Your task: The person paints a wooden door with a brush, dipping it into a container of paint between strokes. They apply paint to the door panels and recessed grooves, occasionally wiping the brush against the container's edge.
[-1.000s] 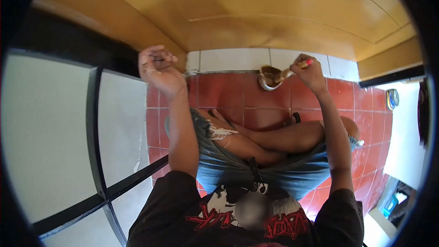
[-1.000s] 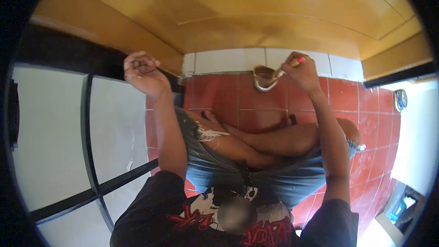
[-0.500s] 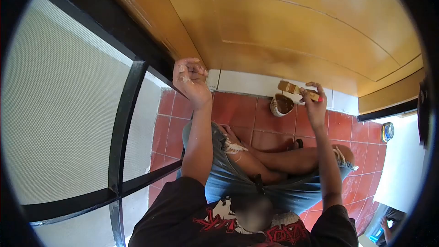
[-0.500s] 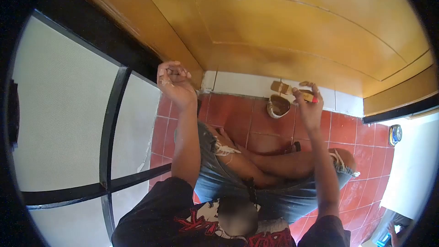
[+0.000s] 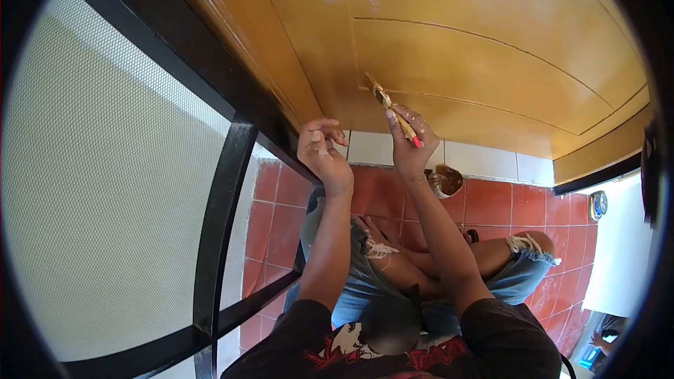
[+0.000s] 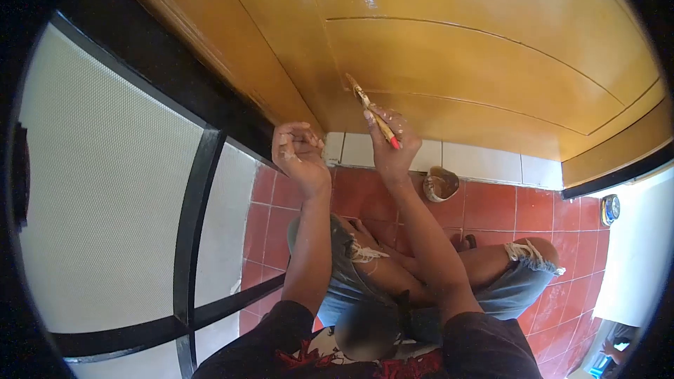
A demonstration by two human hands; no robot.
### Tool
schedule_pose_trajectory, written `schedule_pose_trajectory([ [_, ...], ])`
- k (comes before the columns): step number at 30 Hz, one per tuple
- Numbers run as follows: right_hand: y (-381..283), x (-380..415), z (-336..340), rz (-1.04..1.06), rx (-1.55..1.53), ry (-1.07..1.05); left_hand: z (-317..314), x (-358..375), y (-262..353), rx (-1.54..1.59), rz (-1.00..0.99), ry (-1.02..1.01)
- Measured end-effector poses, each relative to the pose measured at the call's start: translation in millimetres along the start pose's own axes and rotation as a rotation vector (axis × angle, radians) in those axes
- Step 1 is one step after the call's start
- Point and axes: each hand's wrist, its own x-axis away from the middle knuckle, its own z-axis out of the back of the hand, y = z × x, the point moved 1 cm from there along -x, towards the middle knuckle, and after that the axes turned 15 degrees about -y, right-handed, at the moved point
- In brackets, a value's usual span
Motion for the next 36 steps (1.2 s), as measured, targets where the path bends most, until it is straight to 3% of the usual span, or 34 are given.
schedule_pose_trajectory([
  [6, 19, 3, 2, -0.040, 0.026, 0.016, 3, 3, -7, -0.004, 0.046, 0.028],
  [8, 33, 5, 23, 0.021, 0.219, 0.120, 4, 2, -7, 0.042, 0.055, 0.010],
  [10, 20, 6, 34, -0.034, 0.113, 0.198, 2, 1, -2, 0.026, 0.041, 0.017],
  [12, 8, 17, 44, -0.220, 0.012, 0.329, 0, 1, -3, 0.024, 0.033, 0.019],
  [14, 0, 21, 35, -0.200, 0.021, 0.308, 2, 1, -6, 0.066, -0.014, -0.018],
  [16, -7, 19, 18, -0.029, 0.176, 0.096, 1, 2, -6, 0.069, 0.010, -0.003],
  [19, 1, 1, -8, 0.023, 0.116, 0.037, 2, 1, -9, 0.041, 0.021, 0.026],
  [23, 17, 2, 21, 0.045, 0.199, 0.164, 8, 0, -9, 0.020, -0.019, 0.037],
  [25, 17, 14, 45, -0.269, -0.056, 0.433, 8, 0, -8, 0.027, -0.031, 0.038],
  [26, 15, 20, 47, -0.270, -0.052, 0.432, 7, 0, -8, 0.035, -0.038, 0.027],
  [29, 20, 34, 33, -0.147, -0.047, 0.374, 3, 0, -11, 0.034, 0.007, 0.064],
  [31, 3, 25, 7, 0.041, 0.170, 0.155, 3, 1, -11, -0.001, 0.030, 0.038],
  [35, 36, 10, -8, 0.037, 0.001, 0.163, 5, 0, -8, -0.019, 0.059, 0.097],
  [36, 40, 11, 11, 0.053, 0.115, 0.219, 7, -1, -7, -0.022, 0.054, 0.104],
])
